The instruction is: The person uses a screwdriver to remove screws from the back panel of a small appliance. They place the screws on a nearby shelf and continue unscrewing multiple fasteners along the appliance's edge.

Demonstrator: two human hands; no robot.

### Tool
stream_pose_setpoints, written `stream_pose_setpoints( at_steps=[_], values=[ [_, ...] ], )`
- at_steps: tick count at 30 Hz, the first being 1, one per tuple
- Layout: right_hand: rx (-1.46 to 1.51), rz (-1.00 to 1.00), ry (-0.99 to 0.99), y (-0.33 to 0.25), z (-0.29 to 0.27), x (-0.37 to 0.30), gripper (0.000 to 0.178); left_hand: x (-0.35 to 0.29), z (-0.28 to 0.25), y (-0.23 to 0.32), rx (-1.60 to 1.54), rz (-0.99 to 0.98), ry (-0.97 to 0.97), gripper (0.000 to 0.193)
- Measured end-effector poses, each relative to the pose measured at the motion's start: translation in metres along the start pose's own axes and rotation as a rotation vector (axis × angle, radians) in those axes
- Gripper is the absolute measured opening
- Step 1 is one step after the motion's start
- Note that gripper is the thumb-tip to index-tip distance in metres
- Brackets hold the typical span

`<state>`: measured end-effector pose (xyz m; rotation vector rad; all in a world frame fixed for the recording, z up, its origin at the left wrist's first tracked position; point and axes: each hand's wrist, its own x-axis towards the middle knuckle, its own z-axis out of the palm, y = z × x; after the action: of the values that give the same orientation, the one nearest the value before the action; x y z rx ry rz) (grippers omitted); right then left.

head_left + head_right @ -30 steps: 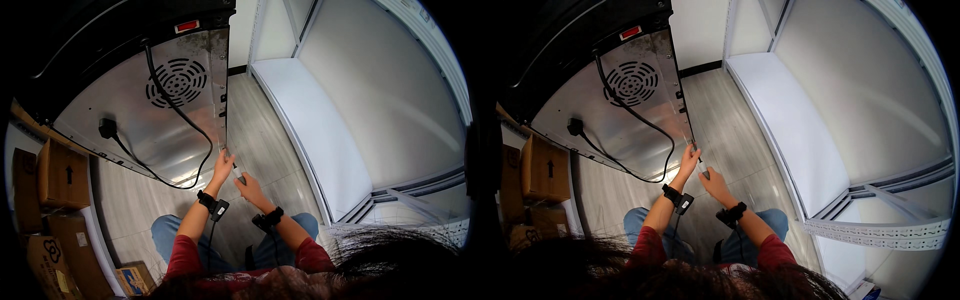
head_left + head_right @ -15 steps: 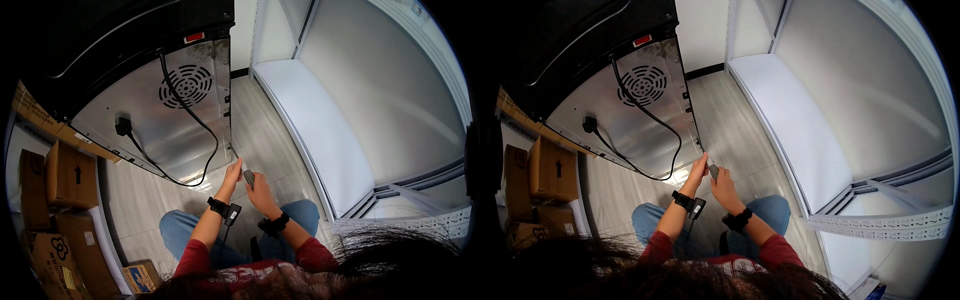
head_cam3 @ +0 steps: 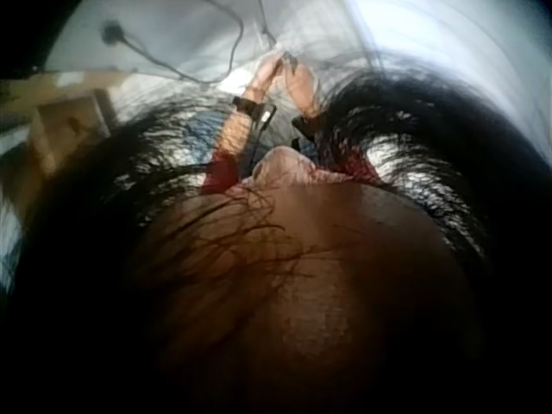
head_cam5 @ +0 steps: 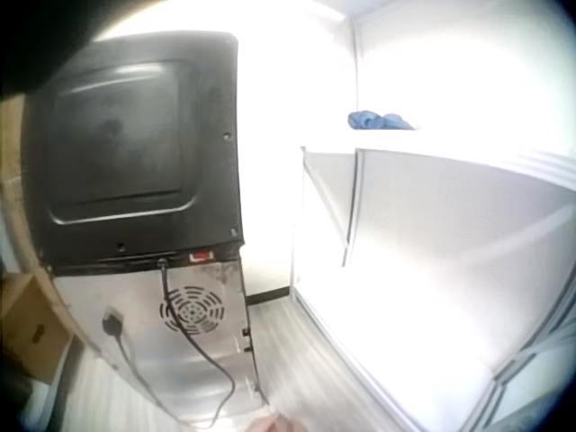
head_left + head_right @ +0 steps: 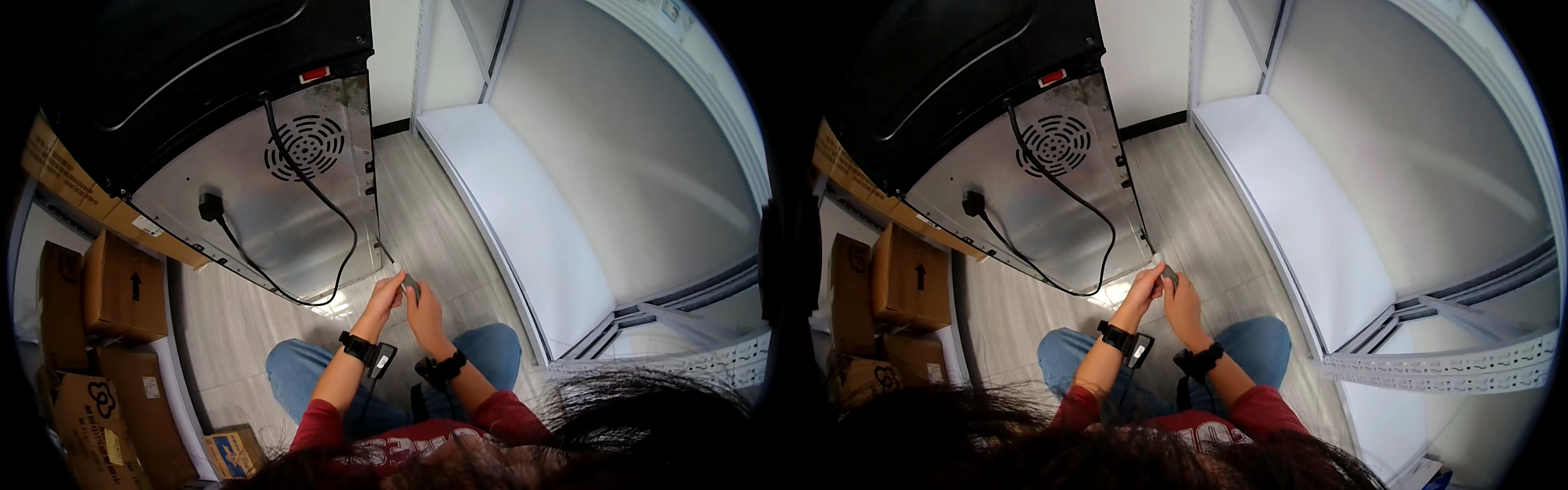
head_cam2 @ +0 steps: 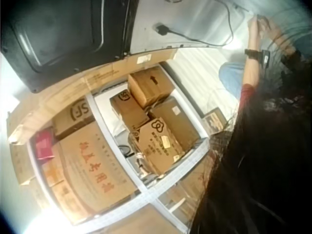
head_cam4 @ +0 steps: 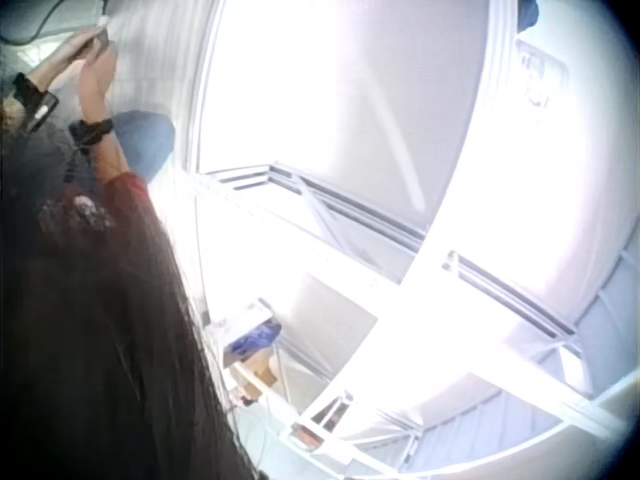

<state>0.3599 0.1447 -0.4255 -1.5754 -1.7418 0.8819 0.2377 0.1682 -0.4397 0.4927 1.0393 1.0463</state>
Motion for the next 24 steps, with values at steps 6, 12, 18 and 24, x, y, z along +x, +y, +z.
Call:
stream_pose_setpoints(
  at_steps=[6, 12, 18, 24],
  values=[
    [-0.04, -0.219, 0.149, -0.028, -0.018, -0.01, 0.034, -0.002, 0.005, 0.0, 0.011, 0.007, 0.068, 0.038],
    [0.07, -0.002, 0.055, -0.024, -0.011, -0.004, 0.035, 0.002, 0.0, -0.001, -0.268, 0.003, -0.09, 0.033],
    [-0.066, -0.227, 0.156, -0.016, -0.007, -0.014, 0.035, -0.003, -0.005, -0.005, -0.275, -0.024, -0.077, 0.03],
    [-0.027, -0.13, 0.096, -0.023, -0.013, -0.01, 0.038, -0.002, 0.002, -0.004, -0.19, 0.023, 0.026, 0.029]
  ],
)
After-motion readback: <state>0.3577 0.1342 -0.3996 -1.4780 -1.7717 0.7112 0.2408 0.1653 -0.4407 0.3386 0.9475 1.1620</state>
